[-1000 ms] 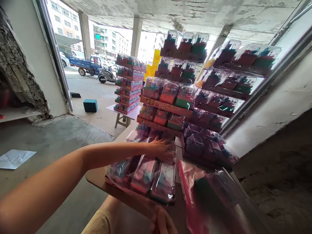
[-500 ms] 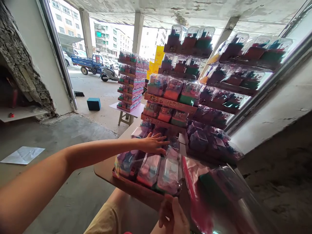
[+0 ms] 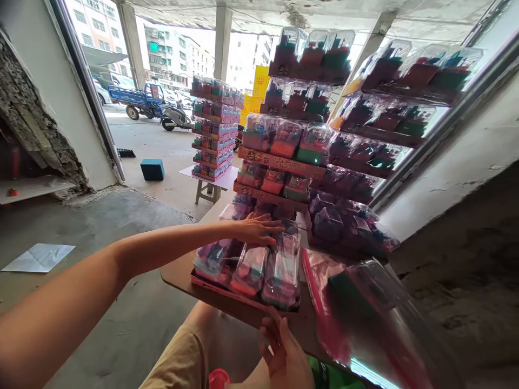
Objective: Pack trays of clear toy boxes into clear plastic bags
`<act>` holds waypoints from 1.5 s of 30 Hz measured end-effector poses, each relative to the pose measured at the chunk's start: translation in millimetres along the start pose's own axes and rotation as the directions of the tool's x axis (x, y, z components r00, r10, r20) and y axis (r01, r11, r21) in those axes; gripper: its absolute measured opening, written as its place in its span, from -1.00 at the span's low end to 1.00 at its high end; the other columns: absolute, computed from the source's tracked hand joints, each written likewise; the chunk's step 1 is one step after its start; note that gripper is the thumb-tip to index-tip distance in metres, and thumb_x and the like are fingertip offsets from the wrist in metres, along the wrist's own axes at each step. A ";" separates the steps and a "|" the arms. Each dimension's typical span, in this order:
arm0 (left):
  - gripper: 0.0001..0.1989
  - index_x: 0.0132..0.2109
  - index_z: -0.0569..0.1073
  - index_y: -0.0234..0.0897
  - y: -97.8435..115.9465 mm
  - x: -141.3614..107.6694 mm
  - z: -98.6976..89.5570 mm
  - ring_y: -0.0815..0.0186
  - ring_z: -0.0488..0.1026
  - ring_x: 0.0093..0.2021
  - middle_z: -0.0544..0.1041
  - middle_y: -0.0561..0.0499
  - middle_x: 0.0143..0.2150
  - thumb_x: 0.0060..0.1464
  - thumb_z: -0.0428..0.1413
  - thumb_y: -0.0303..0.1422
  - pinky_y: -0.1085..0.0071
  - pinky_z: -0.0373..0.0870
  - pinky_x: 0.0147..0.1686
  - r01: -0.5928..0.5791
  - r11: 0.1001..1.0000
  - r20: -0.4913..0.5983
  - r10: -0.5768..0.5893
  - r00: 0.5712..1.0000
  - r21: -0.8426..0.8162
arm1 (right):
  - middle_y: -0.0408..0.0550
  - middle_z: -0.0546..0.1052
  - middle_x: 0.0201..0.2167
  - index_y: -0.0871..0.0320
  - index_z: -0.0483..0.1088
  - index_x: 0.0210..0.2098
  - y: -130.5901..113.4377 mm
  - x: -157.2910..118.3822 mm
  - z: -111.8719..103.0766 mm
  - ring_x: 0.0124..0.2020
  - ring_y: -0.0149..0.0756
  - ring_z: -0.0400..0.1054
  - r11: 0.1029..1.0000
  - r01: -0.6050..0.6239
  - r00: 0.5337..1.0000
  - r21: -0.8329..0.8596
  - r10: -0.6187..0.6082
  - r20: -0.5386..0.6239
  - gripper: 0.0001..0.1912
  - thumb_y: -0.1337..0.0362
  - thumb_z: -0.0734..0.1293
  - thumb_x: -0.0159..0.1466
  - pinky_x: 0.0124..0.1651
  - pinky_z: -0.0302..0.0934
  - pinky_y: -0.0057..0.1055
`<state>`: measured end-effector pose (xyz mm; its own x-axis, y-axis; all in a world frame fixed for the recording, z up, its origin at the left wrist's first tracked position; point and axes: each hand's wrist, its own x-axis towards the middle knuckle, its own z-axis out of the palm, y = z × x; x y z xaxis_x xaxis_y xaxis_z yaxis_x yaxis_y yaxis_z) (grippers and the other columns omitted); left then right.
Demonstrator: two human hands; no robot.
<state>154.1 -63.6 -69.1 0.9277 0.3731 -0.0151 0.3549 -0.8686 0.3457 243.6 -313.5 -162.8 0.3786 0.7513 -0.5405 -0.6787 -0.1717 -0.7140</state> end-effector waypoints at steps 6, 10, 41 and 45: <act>-0.43 0.30 -0.08 0.03 3.0 -2.5 -1.6 -0.04 -0.34 0.34 -0.16 0.11 0.37 0.20 -0.22 -0.02 -0.27 -0.34 0.15 0.020 1.000 0.009 -0.020 1.000 0.013 | -0.03 0.55 -0.27 0.09 0.49 -0.29 -17.2 5.1 -19.6 -0.30 -0.25 0.42 0.997 0.028 0.993 -0.070 -0.036 -0.113 -0.49 -0.18 0.35 -0.02 -0.45 0.27 -0.42; -0.45 0.30 -0.10 0.05 4.1 -4.4 -3.4 -0.03 -0.33 0.34 -0.17 0.10 0.37 0.20 -0.21 -0.04 -0.31 -0.35 0.12 0.011 1.000 0.017 -0.011 1.000 0.016 | 0.08 0.52 -0.18 0.17 0.48 -0.22 -44.5 3.6 -12.2 -0.25 -0.19 0.41 0.966 0.172 0.979 -0.194 -0.189 -0.071 -0.34 -0.26 0.30 -0.04 -0.41 0.27 -0.39; -0.63 -0.45 0.48 -0.36 43.2 -194.2 96.5 0.35 0.36 -0.47 0.48 0.01 -0.52 -0.24 0.22 -0.08 0.46 0.30 -0.41 -0.078 0.218 -0.220 -0.772 0.596 -0.973 | -0.17 0.53 -0.57 0.10 0.50 -0.61 -57.9 -0.7 11.6 -0.53 -0.42 0.39 0.914 0.268 0.938 -0.306 -0.320 -0.135 -0.60 0.18 0.57 -0.50 -0.48 0.29 -0.64; -0.62 -0.46 0.42 -0.35 37.9 -187.8 103.9 0.39 0.34 -0.50 0.43 0.05 -0.55 -0.21 0.23 -0.08 0.48 0.29 -0.43 -0.132 0.209 -0.246 -0.760 0.602 -0.969 | -0.18 0.54 -0.56 0.09 0.49 -0.61 -58.3 -2.6 7.8 -0.53 -0.41 0.39 0.916 0.247 0.945 -0.317 -0.300 -0.131 -0.59 0.18 0.58 -0.50 -0.46 0.30 -0.63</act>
<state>5.4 -200.5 -150.6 0.2602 0.9647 -0.0414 -0.1607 0.0856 0.9833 277.3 -300.4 -116.3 0.6438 0.6782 -0.3544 -0.3286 -0.1733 -0.9284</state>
